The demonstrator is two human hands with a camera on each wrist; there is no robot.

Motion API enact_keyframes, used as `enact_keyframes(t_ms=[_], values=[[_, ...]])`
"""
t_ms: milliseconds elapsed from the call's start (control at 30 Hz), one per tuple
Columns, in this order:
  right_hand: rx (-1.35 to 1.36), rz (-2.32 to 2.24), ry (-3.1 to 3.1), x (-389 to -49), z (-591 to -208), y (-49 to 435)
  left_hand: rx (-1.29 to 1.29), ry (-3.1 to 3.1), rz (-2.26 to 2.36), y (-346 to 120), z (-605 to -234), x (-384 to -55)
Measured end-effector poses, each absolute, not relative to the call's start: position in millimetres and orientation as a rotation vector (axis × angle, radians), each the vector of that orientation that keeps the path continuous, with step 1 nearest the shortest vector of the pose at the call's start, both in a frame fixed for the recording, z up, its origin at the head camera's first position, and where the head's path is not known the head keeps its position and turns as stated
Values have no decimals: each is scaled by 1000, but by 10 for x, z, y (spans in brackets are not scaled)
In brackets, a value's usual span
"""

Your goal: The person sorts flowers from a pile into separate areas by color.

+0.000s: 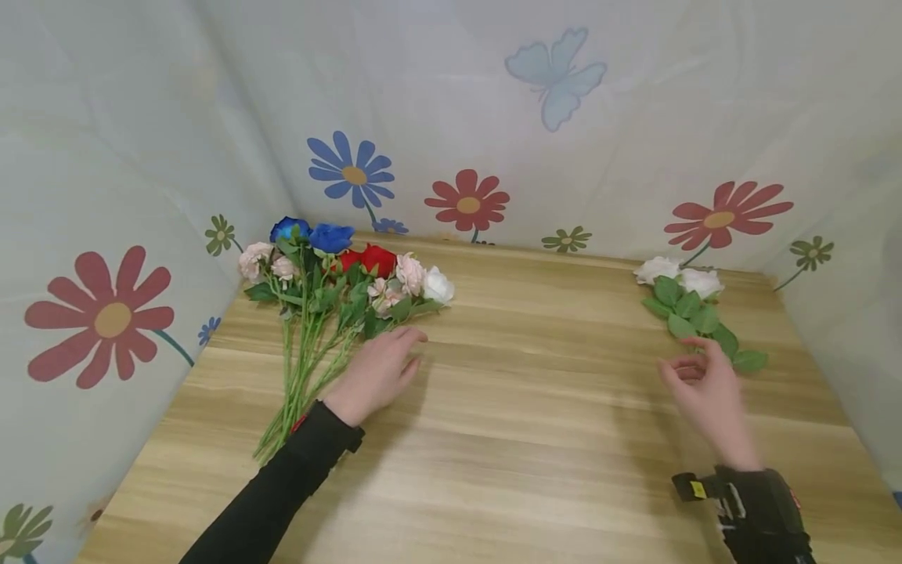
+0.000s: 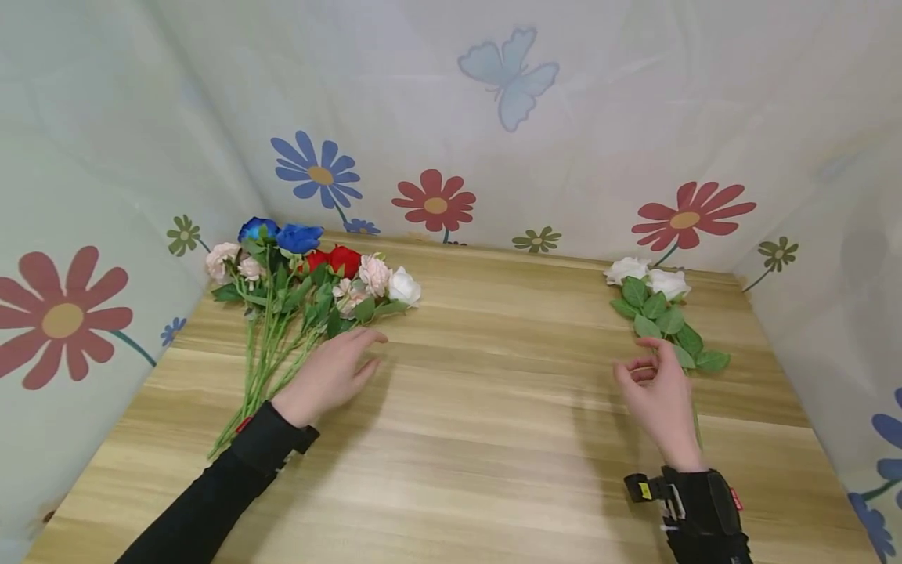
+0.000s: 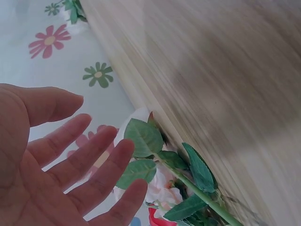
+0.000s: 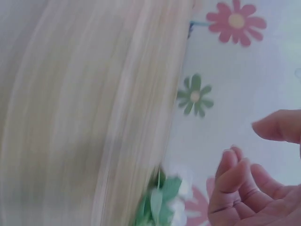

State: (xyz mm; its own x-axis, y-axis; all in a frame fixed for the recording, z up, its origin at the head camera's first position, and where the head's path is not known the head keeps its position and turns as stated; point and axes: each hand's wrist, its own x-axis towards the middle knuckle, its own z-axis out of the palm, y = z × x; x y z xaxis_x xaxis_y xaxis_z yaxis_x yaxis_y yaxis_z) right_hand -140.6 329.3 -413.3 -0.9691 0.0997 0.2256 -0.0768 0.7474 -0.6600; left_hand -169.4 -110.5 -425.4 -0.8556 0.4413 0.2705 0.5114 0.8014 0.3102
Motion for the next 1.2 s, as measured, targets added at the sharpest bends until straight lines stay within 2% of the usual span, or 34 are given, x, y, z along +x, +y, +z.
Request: enact_keyframes(t_ms=[500,833,1200], values=[[50,1965,-2318,-1688,-4060,2389,-578,-2885,-659,-1383,-4273,-1633],[135,2265,-2247,-1836,-4028,1922,-390,-2960,-773,-1678,-4206,-1651],[129,2610,-2180,-1856,-4047,1334,-186,-3049,-828,-2126,-4018,-1635]])
